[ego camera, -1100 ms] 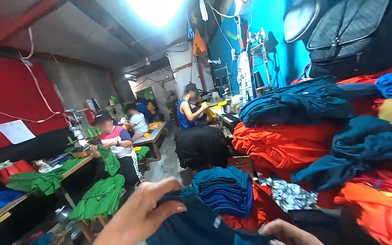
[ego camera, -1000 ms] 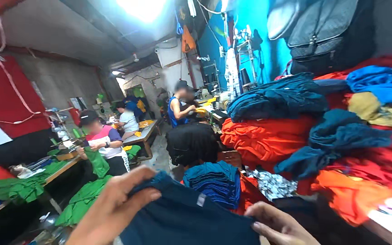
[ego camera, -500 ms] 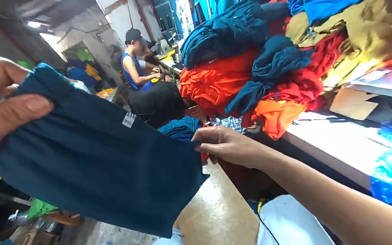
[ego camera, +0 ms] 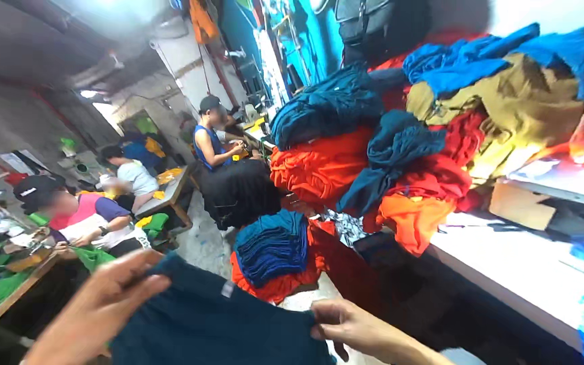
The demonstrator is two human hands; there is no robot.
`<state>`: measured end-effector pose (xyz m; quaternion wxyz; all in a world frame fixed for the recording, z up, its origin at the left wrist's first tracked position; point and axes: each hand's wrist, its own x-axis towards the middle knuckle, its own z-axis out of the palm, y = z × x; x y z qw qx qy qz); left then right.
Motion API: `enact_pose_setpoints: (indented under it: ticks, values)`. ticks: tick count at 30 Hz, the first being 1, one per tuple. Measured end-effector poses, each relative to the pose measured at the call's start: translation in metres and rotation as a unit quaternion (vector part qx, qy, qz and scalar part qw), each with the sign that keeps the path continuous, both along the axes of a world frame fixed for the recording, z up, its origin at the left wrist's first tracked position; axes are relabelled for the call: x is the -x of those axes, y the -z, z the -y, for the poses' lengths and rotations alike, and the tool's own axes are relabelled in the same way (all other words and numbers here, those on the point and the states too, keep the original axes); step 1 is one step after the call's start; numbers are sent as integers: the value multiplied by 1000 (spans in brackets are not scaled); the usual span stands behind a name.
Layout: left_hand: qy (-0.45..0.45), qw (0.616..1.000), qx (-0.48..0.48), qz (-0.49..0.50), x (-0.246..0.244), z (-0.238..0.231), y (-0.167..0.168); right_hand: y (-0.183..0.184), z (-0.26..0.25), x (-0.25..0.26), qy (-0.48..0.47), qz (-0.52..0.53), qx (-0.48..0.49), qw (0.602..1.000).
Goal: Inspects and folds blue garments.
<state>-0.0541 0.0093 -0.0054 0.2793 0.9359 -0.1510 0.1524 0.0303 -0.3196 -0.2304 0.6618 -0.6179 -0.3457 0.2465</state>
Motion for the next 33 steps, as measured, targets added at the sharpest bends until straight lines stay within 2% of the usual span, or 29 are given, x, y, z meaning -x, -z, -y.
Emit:
enact_pose_setpoints:
  ticks: [4,6,8,11,13,15,17,20,22,24,27,30,33]
  values:
    - [-1,993,42,-109,-45,7,72,52,13,-25,64,-75,49,994]
    - [-18,983,58,-171,-66,24,93,72,27,-39,140,-53,79,986]
    - [4,985,54,-166,-90,33,117,80,44,-51,229,38,115,966]
    - [75,994,-3,-81,-116,26,159,88,65,-54,329,220,145,907]
    - [90,995,-45,-17,-117,21,189,102,67,-45,358,282,171,873]
    - [92,994,-56,32,-113,13,235,132,59,-31,359,322,205,852]
    - [71,996,-41,46,-102,3,302,181,51,-19,322,357,250,840]
    - [28,999,-26,22,-76,-11,410,235,45,3,207,319,334,862]
    - [20,999,-40,-10,-55,-22,457,251,40,14,184,326,370,850]
    - [19,997,-69,-24,-37,-30,474,254,35,21,191,357,393,826]
    - [7,994,-97,-42,-19,-40,479,257,33,29,185,381,419,803]
    - [-11,993,-103,-63,-11,-47,481,254,20,42,166,367,437,805]
    - [-32,990,-97,-96,-5,-49,477,249,10,62,138,326,442,824]
